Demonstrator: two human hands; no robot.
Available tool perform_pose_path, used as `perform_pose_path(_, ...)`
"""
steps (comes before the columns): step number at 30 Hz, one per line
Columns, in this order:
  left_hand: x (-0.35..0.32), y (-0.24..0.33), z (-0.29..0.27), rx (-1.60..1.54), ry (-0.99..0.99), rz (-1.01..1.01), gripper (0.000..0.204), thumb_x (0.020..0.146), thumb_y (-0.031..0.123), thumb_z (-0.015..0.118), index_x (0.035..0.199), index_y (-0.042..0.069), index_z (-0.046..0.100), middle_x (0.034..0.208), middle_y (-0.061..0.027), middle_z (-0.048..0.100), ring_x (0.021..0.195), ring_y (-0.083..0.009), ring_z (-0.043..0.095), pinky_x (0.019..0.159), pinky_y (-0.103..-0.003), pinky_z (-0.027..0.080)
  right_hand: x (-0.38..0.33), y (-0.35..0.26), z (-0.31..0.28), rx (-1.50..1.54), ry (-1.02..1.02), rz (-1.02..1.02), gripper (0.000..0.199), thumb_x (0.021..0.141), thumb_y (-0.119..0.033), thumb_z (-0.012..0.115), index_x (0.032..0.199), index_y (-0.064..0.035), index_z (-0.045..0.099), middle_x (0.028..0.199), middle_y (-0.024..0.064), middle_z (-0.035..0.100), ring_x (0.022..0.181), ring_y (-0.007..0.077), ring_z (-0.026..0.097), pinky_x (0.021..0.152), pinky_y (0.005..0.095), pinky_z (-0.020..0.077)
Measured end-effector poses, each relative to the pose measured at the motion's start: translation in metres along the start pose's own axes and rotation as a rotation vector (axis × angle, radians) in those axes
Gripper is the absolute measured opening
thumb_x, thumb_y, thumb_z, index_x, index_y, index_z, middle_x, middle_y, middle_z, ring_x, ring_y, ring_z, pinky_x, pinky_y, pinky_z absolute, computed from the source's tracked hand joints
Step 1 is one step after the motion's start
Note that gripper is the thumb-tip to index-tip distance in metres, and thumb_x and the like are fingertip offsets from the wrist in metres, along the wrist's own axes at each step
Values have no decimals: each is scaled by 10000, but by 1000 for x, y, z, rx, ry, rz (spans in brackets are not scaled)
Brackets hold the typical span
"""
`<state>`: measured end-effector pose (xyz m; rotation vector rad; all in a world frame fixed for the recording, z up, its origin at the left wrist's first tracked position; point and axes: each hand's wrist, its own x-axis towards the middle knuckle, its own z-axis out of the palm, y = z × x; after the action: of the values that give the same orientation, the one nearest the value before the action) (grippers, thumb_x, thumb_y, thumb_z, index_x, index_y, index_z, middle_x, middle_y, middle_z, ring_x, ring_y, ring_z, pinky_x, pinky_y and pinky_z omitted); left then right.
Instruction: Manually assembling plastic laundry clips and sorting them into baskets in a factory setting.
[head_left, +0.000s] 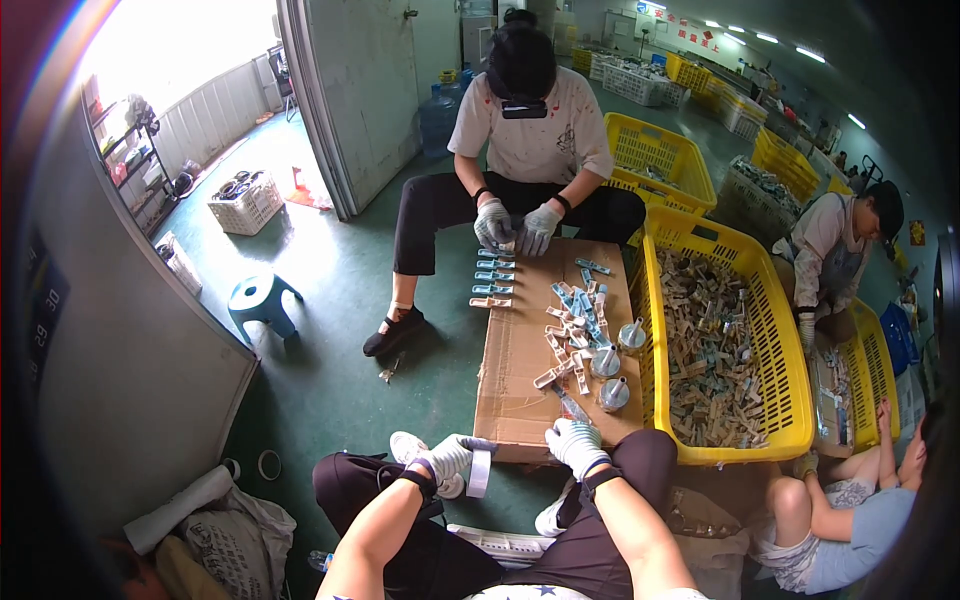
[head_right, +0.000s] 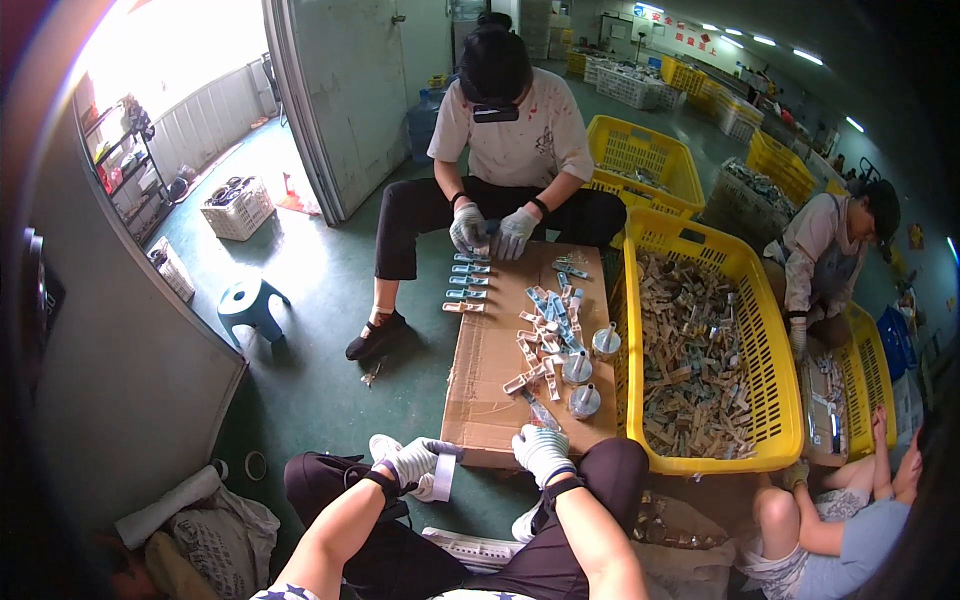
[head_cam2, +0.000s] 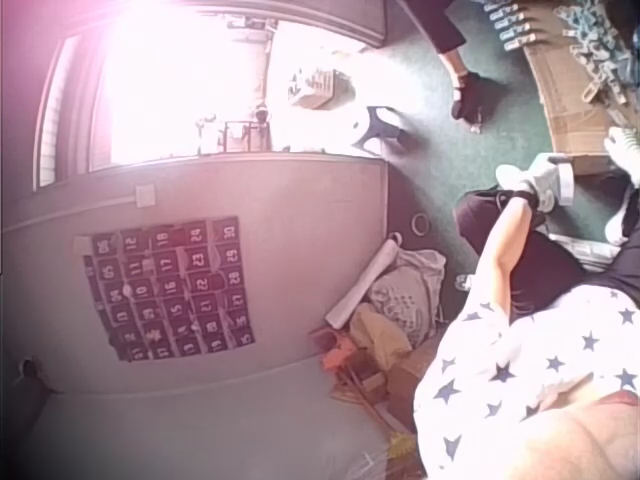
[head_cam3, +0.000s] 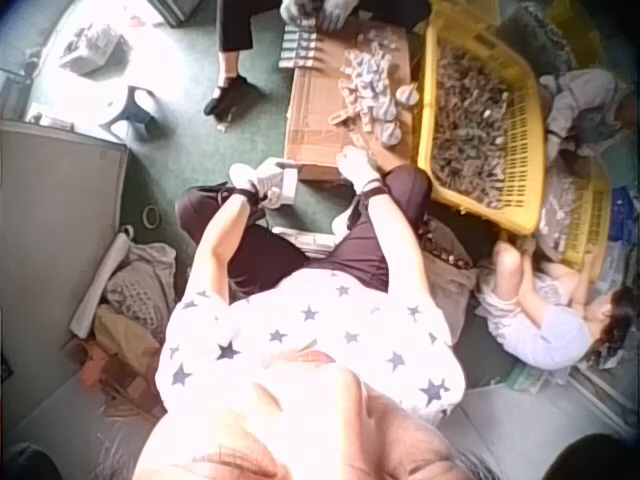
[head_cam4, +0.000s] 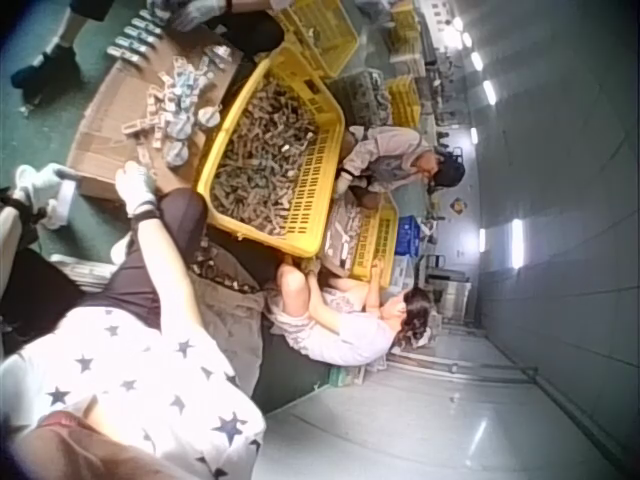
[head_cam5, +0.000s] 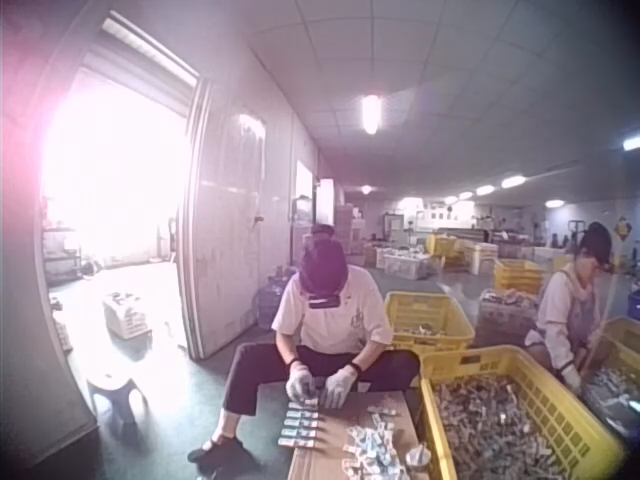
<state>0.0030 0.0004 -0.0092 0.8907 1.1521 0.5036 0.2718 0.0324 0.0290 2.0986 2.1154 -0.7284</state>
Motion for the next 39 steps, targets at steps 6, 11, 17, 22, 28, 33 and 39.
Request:
perform_pose_path(6, 1, -1, 0, 49, -6, 16, 325, 831, -130, 555, 1067, 31, 710, 933, -1, 690, 763, -98, 607, 694, -261, 504, -1, 3, 3, 3, 66, -42, 339, 881, -386, 492, 922, -110, 684, 887, 163, 693, 852, 354, 662, 797, 478, 498)
perform_pose_path(11, 4, -8, -5, 72, -37, 27, 431, 809, -168, 493, 1108, 56, 708, 993, 4, 700, 872, -97, 603, 789, -243, 486, -2, 0, 1, 4, 58, -46, 331, 882, -376, 494, 930, -110, 684, 888, 160, 695, 855, 351, 663, 803, 476, 496)
perform_pose_path(17, 1, 1, 0, 77, -25, 33, 313, 854, -98, 559, 1087, 46, 710, 948, 12, 691, 809, -85, 610, 724, -249, 505, -1, 3, 3, 10, 58, -40, 329, 885, -375, 494, 937, -112, 684, 904, 157, 696, 860, 347, 665, 809, 474, 496)
perform_pose_path(22, 4, -5, -2, 76, -16, 29, 331, 849, -126, 537, 1084, 32, 707, 961, 6, 691, 826, -87, 615, 732, -251, 507, -2, 0, 1, 7, 47, -41, 332, 889, -379, 488, 933, -112, 681, 913, 156, 695, 866, 347, 664, 813, 474, 494)
perform_pose_path(28, 2, -2, 0, 74, -12, 29, 346, 839, -135, 533, 1087, 34, 707, 969, 5, 691, 845, -93, 617, 748, -249, 506, -1, 2, 2, -1, 46, -38, 330, 891, -379, 485, 940, -114, 675, 914, 153, 694, 869, 349, 663, 806, 476, 495)
perform_pose_path(33, 0, 0, -1, 55, -31, 12, 392, 835, -145, 512, 1102, 63, 710, 990, 2, 704, 880, -100, 612, 796, -258, 494, -2, 0, 2, -2, 54, -53, 327, 890, -380, 486, 939, -117, 674, 914, 148, 695, 870, 348, 663, 798, 474, 499)
perform_pose_path(39, -5, 8, 0, 80, -40, 36, 406, 824, -155, 509, 1105, 60, 709, 989, 4, 703, 873, -98, 610, 791, -258, 494, 1, 4, 5, -4, 60, -44, 322, 888, -384, 490, 934, -124, 673, 913, 142, 696, 861, 344, 664, 795, 468, 503)
